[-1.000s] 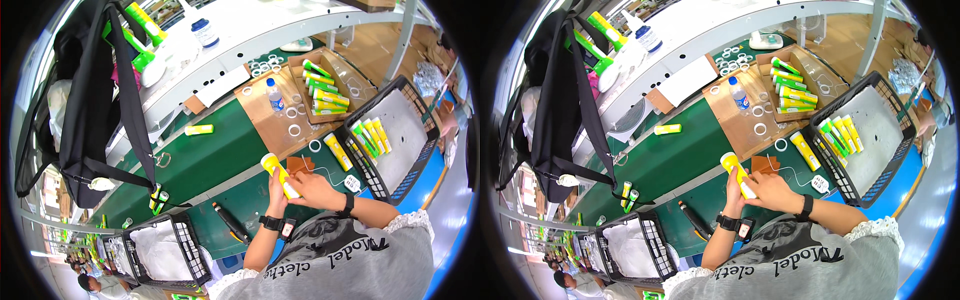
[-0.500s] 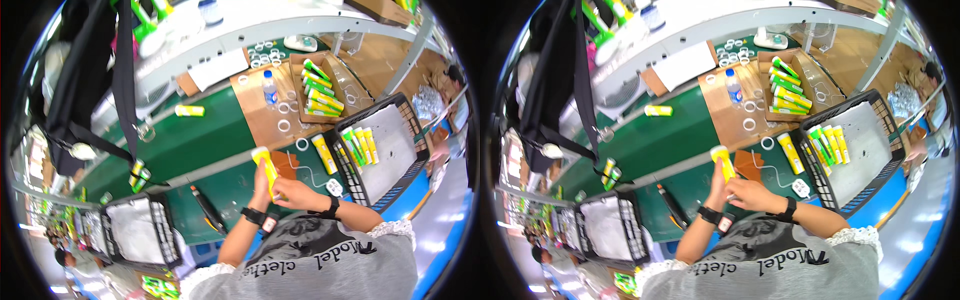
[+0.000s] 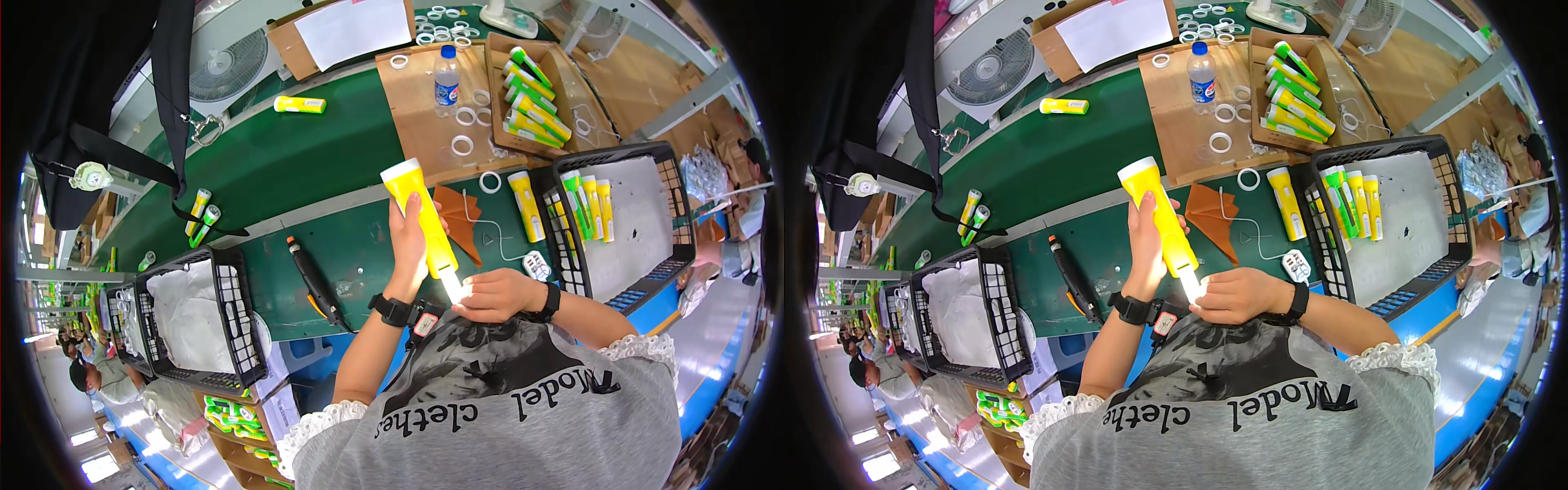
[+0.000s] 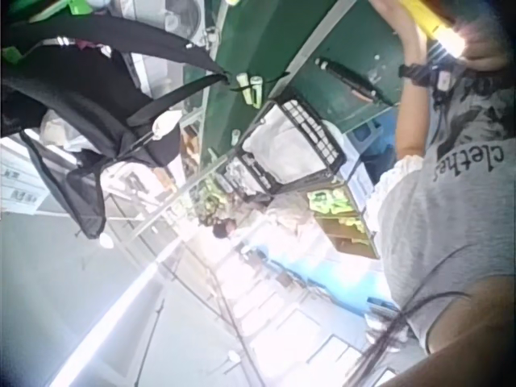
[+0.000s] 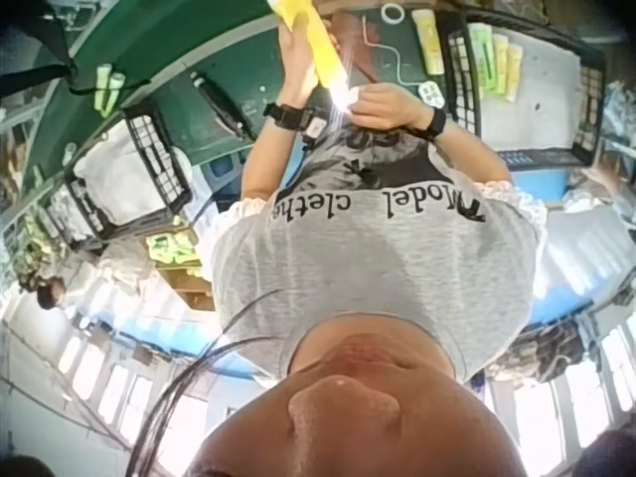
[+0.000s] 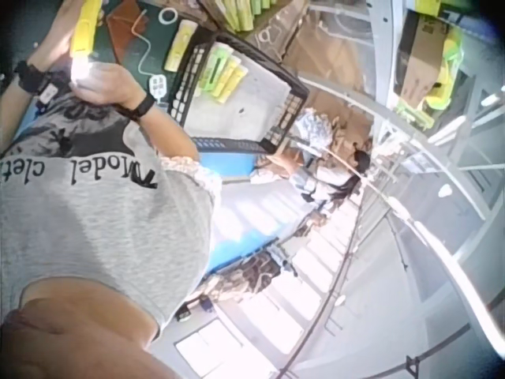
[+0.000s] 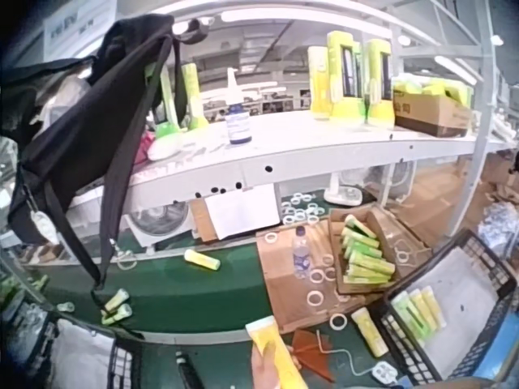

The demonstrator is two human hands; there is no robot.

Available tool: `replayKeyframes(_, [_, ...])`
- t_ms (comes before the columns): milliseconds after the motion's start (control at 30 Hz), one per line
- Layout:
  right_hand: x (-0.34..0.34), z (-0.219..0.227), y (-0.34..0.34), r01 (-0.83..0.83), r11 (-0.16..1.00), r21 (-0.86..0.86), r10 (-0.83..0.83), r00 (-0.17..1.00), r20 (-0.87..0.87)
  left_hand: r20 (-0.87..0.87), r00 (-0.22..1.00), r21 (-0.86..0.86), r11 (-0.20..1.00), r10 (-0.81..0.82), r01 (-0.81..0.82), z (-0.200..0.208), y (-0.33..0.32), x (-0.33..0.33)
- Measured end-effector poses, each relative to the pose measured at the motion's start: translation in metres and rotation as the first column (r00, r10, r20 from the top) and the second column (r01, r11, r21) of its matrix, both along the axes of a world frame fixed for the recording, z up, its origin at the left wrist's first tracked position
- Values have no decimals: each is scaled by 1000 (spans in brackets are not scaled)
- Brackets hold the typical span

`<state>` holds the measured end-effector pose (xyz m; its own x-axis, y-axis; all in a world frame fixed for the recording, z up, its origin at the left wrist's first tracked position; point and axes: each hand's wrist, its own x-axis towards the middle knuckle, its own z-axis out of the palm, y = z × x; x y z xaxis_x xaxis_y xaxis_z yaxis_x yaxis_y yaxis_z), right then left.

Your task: Assembling the outer casing and components of green and yellow plastic flashlights on a factory conveyor belt.

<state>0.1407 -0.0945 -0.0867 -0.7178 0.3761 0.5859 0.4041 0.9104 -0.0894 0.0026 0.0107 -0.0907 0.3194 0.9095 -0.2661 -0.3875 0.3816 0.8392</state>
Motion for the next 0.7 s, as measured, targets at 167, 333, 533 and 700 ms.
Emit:
replayKeyframes(167, [-1,5,3,53,994,-99,-56,998,-34,37,997,39,997,72,-73,1,2,-1])
replayKeyframes(333, [-5,7,12,76,917,-392,-207,930,-305,88,995,146,988,46,-59,7,-4,0])
replayKeyframes(533, [-15,-19,42,-341,-65,-938,-691,693,-204,66,996,32,997,62,-64,-3,-10,7])
replayKeyframes(700, [-17,-8,50,-292,-144,-946,-562,810,-164,65,979,26,980,195,-197,-8,-4,10])
